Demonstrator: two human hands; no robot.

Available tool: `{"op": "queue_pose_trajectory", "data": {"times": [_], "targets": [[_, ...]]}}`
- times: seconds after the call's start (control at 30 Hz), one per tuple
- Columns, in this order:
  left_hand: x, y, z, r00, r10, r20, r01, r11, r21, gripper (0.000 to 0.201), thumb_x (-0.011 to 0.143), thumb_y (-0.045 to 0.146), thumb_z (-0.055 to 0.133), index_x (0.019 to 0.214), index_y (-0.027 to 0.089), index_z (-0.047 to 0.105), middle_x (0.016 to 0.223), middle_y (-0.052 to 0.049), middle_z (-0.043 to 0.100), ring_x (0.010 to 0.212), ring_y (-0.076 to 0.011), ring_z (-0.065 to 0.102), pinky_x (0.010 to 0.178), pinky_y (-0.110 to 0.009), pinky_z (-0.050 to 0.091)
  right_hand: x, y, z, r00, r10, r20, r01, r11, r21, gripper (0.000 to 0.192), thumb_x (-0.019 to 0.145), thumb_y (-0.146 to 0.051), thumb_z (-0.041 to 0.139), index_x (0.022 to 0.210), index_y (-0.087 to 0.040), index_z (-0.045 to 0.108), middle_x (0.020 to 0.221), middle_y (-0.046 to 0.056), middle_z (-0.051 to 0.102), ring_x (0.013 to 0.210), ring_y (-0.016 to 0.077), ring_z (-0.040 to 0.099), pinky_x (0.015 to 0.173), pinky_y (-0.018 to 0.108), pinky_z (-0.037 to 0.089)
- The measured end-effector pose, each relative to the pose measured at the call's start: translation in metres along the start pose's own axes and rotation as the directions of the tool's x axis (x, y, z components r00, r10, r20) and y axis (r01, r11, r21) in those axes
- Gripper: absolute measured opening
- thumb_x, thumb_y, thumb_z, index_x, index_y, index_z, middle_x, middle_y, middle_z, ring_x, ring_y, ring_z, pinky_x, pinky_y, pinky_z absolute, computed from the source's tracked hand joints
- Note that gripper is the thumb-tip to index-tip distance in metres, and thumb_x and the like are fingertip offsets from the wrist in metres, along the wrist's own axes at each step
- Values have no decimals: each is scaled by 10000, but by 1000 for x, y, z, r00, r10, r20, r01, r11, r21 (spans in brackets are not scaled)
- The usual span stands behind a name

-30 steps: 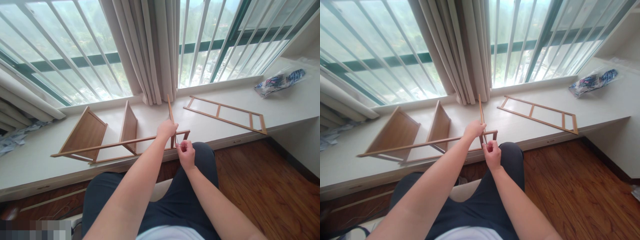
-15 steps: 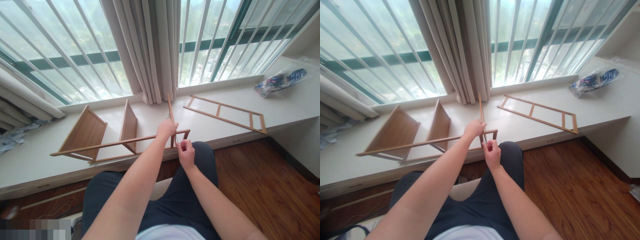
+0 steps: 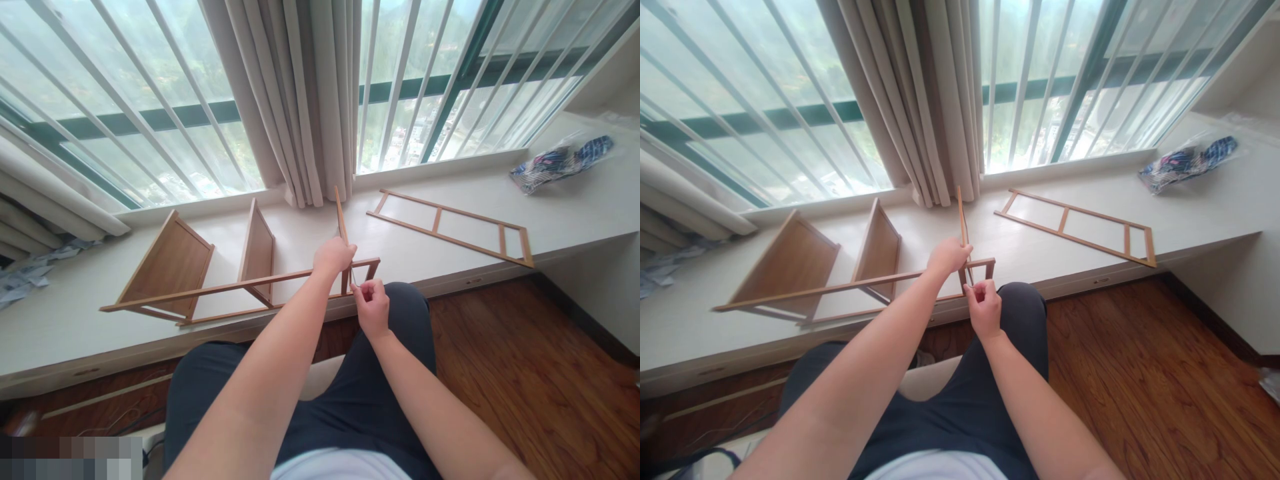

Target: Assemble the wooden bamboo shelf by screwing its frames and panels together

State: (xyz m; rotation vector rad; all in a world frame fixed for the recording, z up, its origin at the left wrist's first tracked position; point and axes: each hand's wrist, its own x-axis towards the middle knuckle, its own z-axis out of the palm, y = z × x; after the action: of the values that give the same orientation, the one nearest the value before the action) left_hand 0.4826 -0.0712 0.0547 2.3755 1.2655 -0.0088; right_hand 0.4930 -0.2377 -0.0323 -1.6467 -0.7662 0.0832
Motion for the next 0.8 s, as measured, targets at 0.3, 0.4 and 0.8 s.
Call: {"op": "queue_pose_trajectory", "data": {"times": [0.3,0.4,0.8], "targets": [[-1,-1,-1,1000,1,3,-1,1000,-11,407,910,487,457,993,208,742,982,-142,773,928,-283,722,779,-336,521,0,-2,-1,1000,1,0,-1,1000,19,307,879,-460,686,779,-214,531,629,-41,540,556,131,493,579,261,424],[-2,0,-2,1000,-1,6,1,1000,-11,411,910,481,456,990,201,746,991,-149,772,927,-284,722,779,-333,521,0,-2,-1,1000,15,-4,-15,999,36,312,871,-461,694,769,-213,534,629,-38,549,556,132,495,576,262,427],[0,0,0,1000,-1,-7,1,1000,0,406,897,462,472,1014,189,748,1012,-169,769,945,-297,722,787,-346,524,1,-3,0,998,57,2,-57,996,74,325,858,-480,696,754,-209,550,633,-30,558,562,134,489,572,267,423]]}}
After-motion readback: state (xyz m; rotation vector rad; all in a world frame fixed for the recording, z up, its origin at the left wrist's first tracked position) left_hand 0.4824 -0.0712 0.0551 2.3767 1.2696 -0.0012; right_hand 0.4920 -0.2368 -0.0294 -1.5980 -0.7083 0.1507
